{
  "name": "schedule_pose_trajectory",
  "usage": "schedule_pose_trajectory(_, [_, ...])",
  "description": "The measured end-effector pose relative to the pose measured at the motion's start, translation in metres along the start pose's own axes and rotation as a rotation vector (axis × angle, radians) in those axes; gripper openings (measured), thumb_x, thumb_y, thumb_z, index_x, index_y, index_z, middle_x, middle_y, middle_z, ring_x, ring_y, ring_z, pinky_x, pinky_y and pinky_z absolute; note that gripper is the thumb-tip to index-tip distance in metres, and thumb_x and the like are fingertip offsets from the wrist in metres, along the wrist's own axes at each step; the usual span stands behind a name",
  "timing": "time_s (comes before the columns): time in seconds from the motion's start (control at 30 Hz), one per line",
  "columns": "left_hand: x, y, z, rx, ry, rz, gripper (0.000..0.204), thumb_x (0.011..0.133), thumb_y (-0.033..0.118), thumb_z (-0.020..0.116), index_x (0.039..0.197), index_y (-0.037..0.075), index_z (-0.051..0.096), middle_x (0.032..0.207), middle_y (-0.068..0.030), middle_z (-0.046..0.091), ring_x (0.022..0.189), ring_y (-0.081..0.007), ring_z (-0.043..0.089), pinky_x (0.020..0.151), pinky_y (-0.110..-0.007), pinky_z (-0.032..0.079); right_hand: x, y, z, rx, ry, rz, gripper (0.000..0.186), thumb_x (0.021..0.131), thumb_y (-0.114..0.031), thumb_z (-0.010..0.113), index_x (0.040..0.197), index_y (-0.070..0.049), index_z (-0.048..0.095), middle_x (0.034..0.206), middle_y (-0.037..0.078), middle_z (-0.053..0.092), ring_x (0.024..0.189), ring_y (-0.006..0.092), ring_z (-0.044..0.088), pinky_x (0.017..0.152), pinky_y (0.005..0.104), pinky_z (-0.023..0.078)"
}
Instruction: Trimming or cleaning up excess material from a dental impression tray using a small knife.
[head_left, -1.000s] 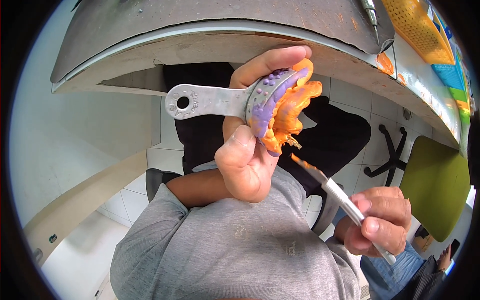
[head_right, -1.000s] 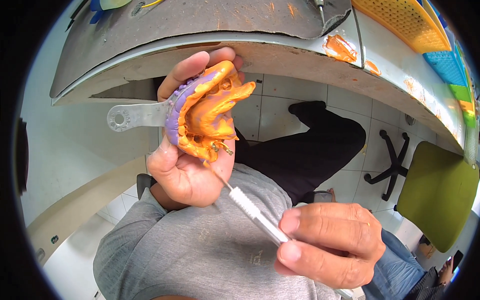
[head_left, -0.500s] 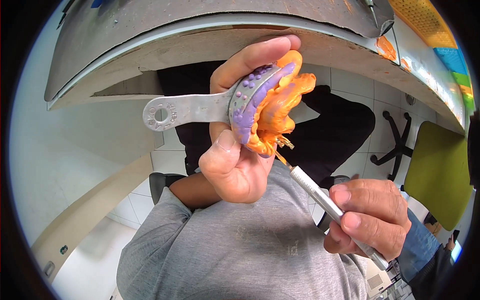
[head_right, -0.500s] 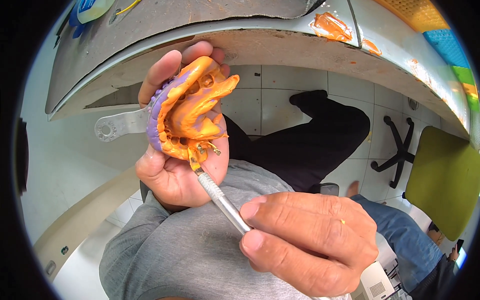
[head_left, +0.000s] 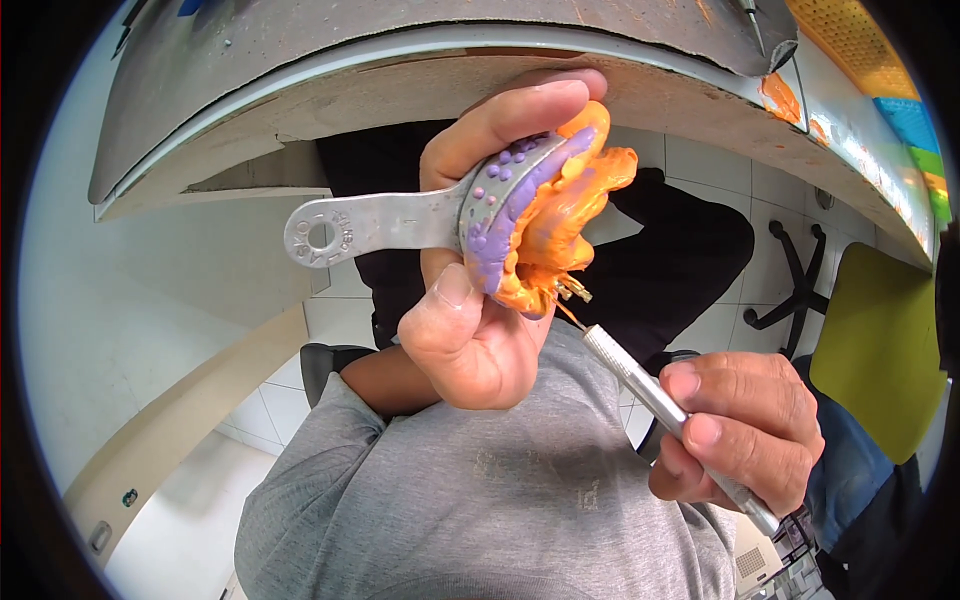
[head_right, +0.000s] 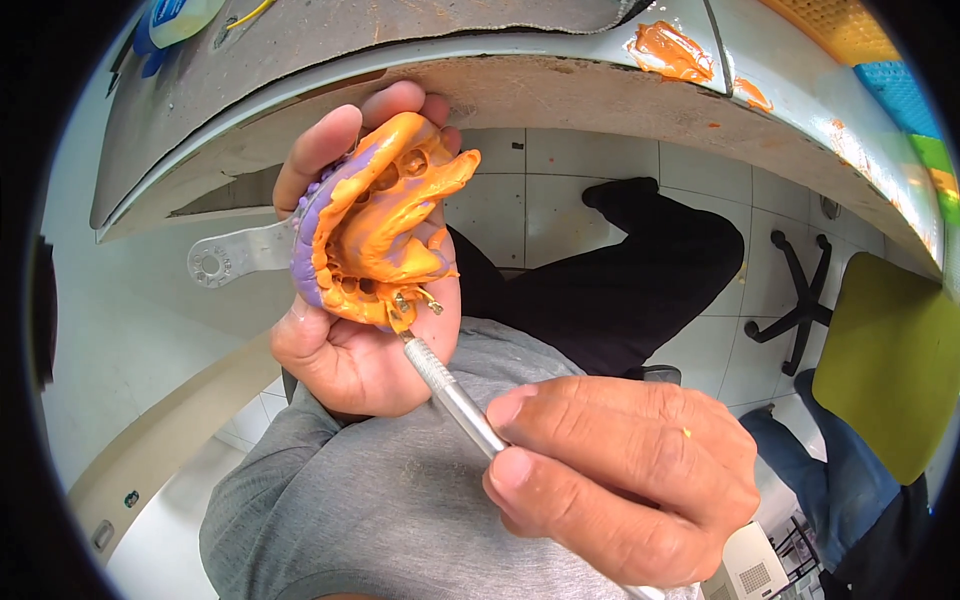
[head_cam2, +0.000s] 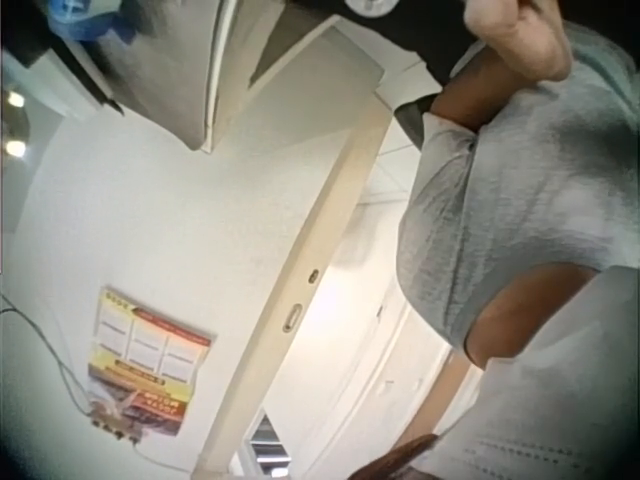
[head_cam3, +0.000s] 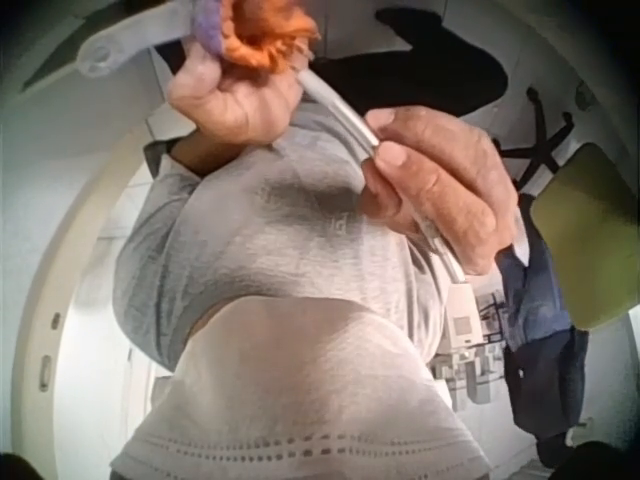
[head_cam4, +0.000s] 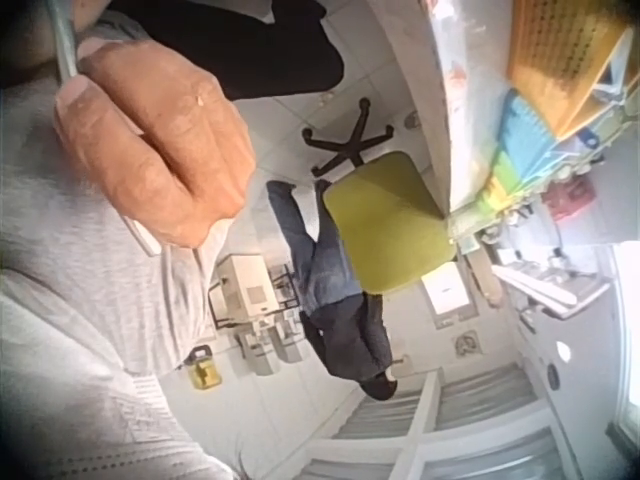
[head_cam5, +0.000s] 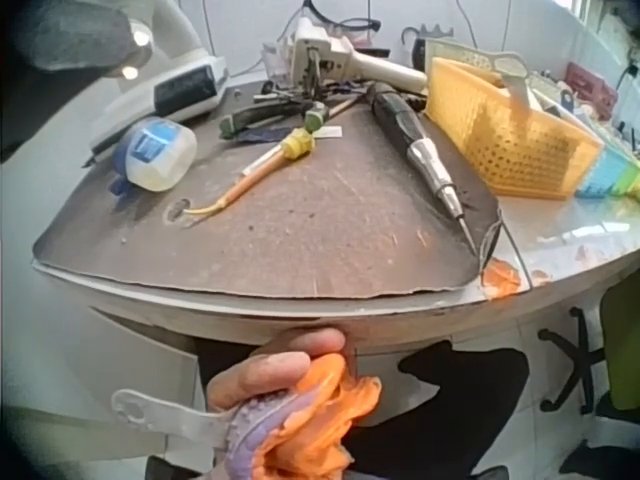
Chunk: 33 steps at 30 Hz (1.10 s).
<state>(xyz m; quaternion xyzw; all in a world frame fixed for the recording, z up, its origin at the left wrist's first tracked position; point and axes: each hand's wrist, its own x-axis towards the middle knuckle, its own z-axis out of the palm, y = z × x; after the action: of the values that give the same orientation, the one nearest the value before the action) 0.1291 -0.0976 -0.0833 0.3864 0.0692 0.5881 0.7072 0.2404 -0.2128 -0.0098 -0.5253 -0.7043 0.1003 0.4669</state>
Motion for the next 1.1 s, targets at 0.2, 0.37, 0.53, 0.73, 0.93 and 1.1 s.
schedule_pose_trajectory(0.2, [0.0, 0.003, 0.004, -0.009, 0.035, -0.024, 0.074, 0.078, 0.042, 0.052, 0.133, -0.003, 0.034, 0.132, -0.0279, 0.041, 0.124, -0.0389, 0.041, 0.105, -0.046, 0.034, -0.003, 0.001, 0.005, 0.009, 0.057, -0.027, 0.024, 0.077, -0.005, 0.067, 0.097, -0.003, 0.056, 0.086, 0.016, 0.064, 0.066, 0.0205, 0.063, 0.053, 0.0252, 0.051])
schedule_pose_trajectory(0.37, [0.0, 0.002, 0.005, -0.012, 0.056, -0.031, 0.073, 0.078, 0.042, 0.052, 0.133, -0.004, 0.034, 0.132, -0.0279, 0.041, 0.125, -0.039, 0.041, 0.105, -0.046, 0.034, -0.002, 0.001, 0.006, -0.011, 0.084, -0.033, 0.023, 0.077, -0.007, 0.067, 0.097, -0.003, 0.056, 0.086, 0.016, 0.064, 0.066, 0.0201, 0.063, 0.055, 0.0251, 0.051])
schedule_pose_trajectory(0.53, [0.0, 0.003, 0.003, 0.006, 0.019, -0.02, 0.074, 0.078, 0.043, 0.052, 0.133, -0.003, 0.034, 0.132, -0.0276, 0.041, 0.124, -0.0387, 0.041, 0.105, -0.045, 0.034, -0.003, 0.0, 0.001, 0.006, 0.038, -0.023, 0.025, 0.078, -0.007, 0.067, 0.099, -0.003, 0.056, 0.088, 0.016, 0.064, 0.07, 0.0209, 0.064, 0.057, 0.0257, 0.052])
schedule_pose_trajectory(0.73, [0.0, -0.001, -0.002, -0.022, -0.024, 0.012, 0.074, 0.077, 0.043, 0.052, 0.132, -0.003, 0.035, 0.132, -0.0279, 0.041, 0.125, -0.0385, 0.04, 0.105, -0.045, 0.034, -0.001, -0.002, -0.001, 0.003, -0.015, 0.003, 0.029, 0.077, -0.004, 0.068, 0.102, -0.003, 0.055, 0.09, 0.016, 0.063, 0.071, 0.0211, 0.063, 0.056, 0.0262, 0.052])
schedule_pose_trajectory(0.93, [0.0, -0.001, -0.003, -0.027, -0.034, 0.019, 0.073, 0.077, 0.043, 0.052, 0.132, -0.003, 0.034, 0.133, -0.028, 0.04, 0.125, -0.0387, 0.039, 0.105, -0.046, 0.033, 0.002, 0.0, -0.002, 0.003, -0.024, -0.003, 0.029, 0.077, -0.004, 0.067, 0.103, -0.003, 0.055, 0.091, 0.016, 0.063, 0.072, 0.0211, 0.063, 0.056, 0.0262, 0.052])
schedule_pose_trajectory(1.1, [0.001, 0.001, -0.001, -0.023, -0.014, 0.009, 0.073, 0.078, 0.043, 0.053, 0.132, -0.003, 0.034, 0.133, -0.028, 0.04, 0.125, -0.0388, 0.039, 0.106, -0.046, 0.033, 0.005, -0.004, -0.003, 0.004, -0.038, 0.026, 0.029, 0.078, -0.005, 0.066, 0.104, -0.004, 0.055, 0.092, 0.016, 0.063, 0.072, 0.0208, 0.064, 0.057, 0.0263, 0.052])
